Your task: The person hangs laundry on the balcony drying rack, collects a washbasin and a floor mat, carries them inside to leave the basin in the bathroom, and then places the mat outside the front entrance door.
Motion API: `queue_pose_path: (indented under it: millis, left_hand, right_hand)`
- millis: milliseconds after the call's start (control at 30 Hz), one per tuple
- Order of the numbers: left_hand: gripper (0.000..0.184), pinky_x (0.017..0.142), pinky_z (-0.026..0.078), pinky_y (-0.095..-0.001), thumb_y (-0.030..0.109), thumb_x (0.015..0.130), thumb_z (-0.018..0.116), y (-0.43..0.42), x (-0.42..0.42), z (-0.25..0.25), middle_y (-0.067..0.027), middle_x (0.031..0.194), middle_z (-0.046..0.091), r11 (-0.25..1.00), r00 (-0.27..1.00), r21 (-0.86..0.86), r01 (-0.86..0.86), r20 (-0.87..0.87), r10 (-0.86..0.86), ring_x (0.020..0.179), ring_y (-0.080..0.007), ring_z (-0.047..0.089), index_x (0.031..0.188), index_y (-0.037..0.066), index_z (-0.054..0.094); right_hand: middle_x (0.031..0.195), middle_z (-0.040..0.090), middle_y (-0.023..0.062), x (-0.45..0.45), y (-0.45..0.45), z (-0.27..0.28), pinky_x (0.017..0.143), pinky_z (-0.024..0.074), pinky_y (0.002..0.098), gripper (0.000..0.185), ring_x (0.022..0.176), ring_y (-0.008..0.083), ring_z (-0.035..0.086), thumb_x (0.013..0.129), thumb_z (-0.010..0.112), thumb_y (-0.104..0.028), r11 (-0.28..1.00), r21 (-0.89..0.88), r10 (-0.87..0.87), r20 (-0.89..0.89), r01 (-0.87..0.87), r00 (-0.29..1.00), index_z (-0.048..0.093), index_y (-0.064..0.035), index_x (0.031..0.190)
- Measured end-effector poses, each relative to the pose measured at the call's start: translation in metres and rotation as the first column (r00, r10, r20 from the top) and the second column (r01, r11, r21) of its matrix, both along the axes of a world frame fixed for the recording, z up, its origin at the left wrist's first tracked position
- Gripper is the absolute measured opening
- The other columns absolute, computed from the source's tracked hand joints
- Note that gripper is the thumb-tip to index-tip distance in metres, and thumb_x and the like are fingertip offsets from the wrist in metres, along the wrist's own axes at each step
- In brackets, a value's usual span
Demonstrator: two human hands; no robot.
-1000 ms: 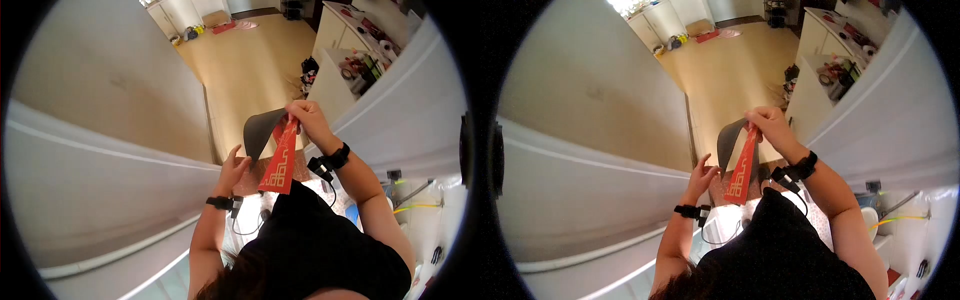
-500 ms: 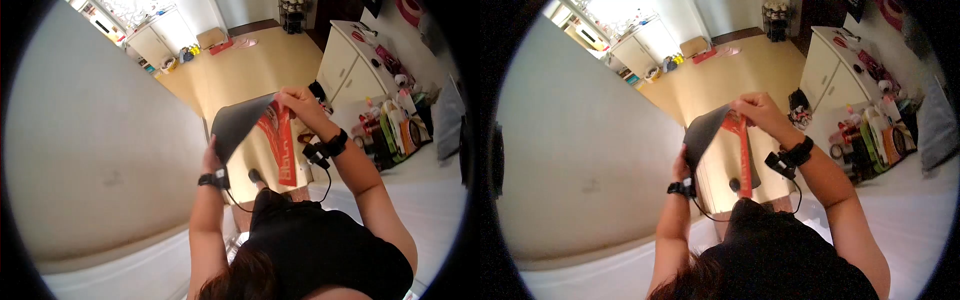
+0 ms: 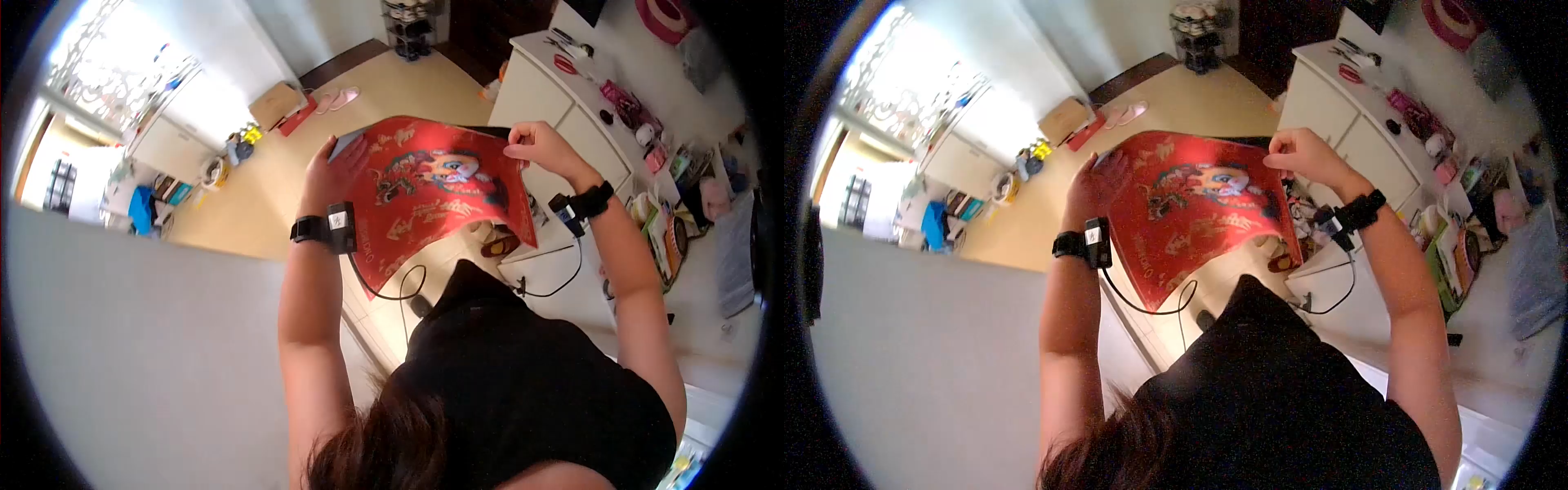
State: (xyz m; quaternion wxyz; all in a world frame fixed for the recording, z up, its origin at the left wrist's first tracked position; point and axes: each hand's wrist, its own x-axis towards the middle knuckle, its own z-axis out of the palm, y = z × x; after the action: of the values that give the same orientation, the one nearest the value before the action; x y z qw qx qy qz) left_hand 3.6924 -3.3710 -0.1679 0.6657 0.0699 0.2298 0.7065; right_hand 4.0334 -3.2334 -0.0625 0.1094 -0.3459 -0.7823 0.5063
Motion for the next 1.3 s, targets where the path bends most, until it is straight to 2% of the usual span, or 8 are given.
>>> queue_pose_path:
  millis: [167, 267, 400, 700, 767, 900, 967, 1300]
  left_hand:
    - [0.035, 0.102, 0.029, -0.0435, 0.022, 0.094, 0.032, 0.090, -0.049, -0.014, -0.0196, 0.127, 0.042, 0.979, 0.987, 0.133, 0.157, -0.002, -0.158, 0.120, -0.0303, 0.038, 0.123, 0.002, 0.032]
    - [0.037, 0.102, 0.030, -0.0429, 0.021, 0.094, 0.032, 0.142, -0.076, -0.009, -0.0185, 0.130, 0.040, 0.965, 0.552, -0.013, 0.261, 0.823, -0.138, 0.120, -0.0298, 0.038, 0.126, 0.003, 0.033]
    - [0.041, 0.099, 0.033, -0.0386, 0.016, 0.092, 0.036, 0.195, -0.082, 0.014, -0.0151, 0.132, 0.039, 0.967, 0.930, 0.166, 0.191, -0.345, -0.124, 0.114, -0.0261, 0.043, 0.132, 0.006, 0.034]
    - [0.032, 0.082, 0.046, -0.0308, 0.018, 0.090, 0.045, 0.331, -0.162, -0.001, -0.0141, 0.114, 0.052, 0.997, 0.933, -0.081, -0.011, -0.358, -0.018, 0.104, -0.0209, 0.051, 0.119, 0.003, 0.050]
    - [0.031, 0.084, 0.046, -0.0323, 0.015, 0.088, 0.050, 0.372, -0.161, 0.020, -0.0154, 0.113, 0.052, 0.999, 0.323, -0.024, -0.030, -0.946, -0.013, 0.105, -0.0232, 0.051, 0.116, 0.001, 0.049]
    - [0.031, 0.084, 0.043, -0.0369, 0.023, 0.090, 0.047, 0.464, -0.179, 0.011, -0.0150, 0.108, 0.054, 0.996, 0.898, -0.085, 0.031, -0.434, -0.065, 0.100, -0.0234, 0.051, 0.108, -0.002, 0.052]
    - [0.031, 0.077, 0.044, -0.0327, 0.028, 0.091, 0.046, 0.508, -0.182, 0.003, -0.0110, 0.102, 0.056, 0.999, 0.523, 0.009, 0.044, -0.852, -0.015, 0.093, -0.0198, 0.053, 0.103, 0.001, 0.054]
    - [0.034, 0.068, 0.044, -0.0278, 0.032, 0.087, 0.053, 0.710, -0.175, 0.009, -0.0086, 0.084, 0.057, 0.999, 0.378, 0.025, -0.036, -0.925, 0.037, 0.077, -0.0166, 0.053, 0.084, -0.001, 0.052]
  right_hand:
    - [0.067, 0.054, -0.0014, -0.015, 0.066, -0.021, 0.053, 0.0415, 0.0191, 0.003, 0.060, 0.0050, 0.051, 0.076, 0.057, -0.004, 0.991, 0.117, -0.052, -0.053, 0.058, 0.997, 0.053, -0.0040, 0.076]
    - [0.067, 0.053, -0.0006, -0.028, 0.107, -0.034, 0.052, 0.0409, 0.0207, 0.004, 0.060, 0.0061, 0.050, 0.074, 0.054, -0.003, 0.980, 0.179, -0.081, -0.052, 0.089, 0.995, 0.053, -0.0024, 0.078]
    - [0.066, 0.056, 0.0061, -0.059, 0.175, -0.057, 0.054, 0.0433, 0.0267, 0.010, 0.059, 0.0111, 0.053, 0.072, 0.052, -0.005, 0.978, 0.176, -0.089, -0.115, 0.108, 0.989, 0.052, -0.0011, 0.081]
    - [0.065, 0.056, 0.0145, -0.110, 0.258, -0.074, 0.053, 0.0427, 0.0390, 0.018, 0.058, 0.0308, 0.056, 0.078, 0.052, -0.008, 0.803, 0.543, -0.290, -0.004, 0.246, 0.957, 0.050, -0.0018, 0.094]
    - [0.065, 0.056, 0.0147, -0.122, 0.296, -0.097, 0.054, 0.0431, 0.0407, 0.016, 0.058, 0.0322, 0.056, 0.077, 0.053, -0.010, 0.712, 0.639, -0.324, -0.067, 0.290, 0.944, 0.053, -0.0016, 0.091]
    - [0.066, 0.054, 0.0172, -0.141, 0.334, -0.138, 0.062, 0.0436, 0.0442, 0.011, 0.064, 0.0348, 0.054, 0.077, 0.053, -0.010, 0.677, 0.653, -0.435, -0.015, 0.338, 0.900, 0.056, -0.0025, 0.085]
    - [0.068, 0.055, 0.0179, -0.142, 0.349, -0.139, 0.064, 0.0434, 0.0447, 0.011, 0.066, 0.0351, 0.054, 0.077, 0.053, -0.009, 0.671, 0.635, -0.519, 0.034, 0.383, 0.854, 0.056, -0.0024, 0.085]
    - [0.087, 0.057, 0.0142, -0.122, 0.436, -0.145, 0.071, 0.0448, 0.0399, 0.015, 0.083, 0.0324, 0.054, 0.080, 0.052, -0.013, 0.389, 0.587, -0.856, -0.054, 0.710, 0.513, 0.057, -0.0021, 0.090]
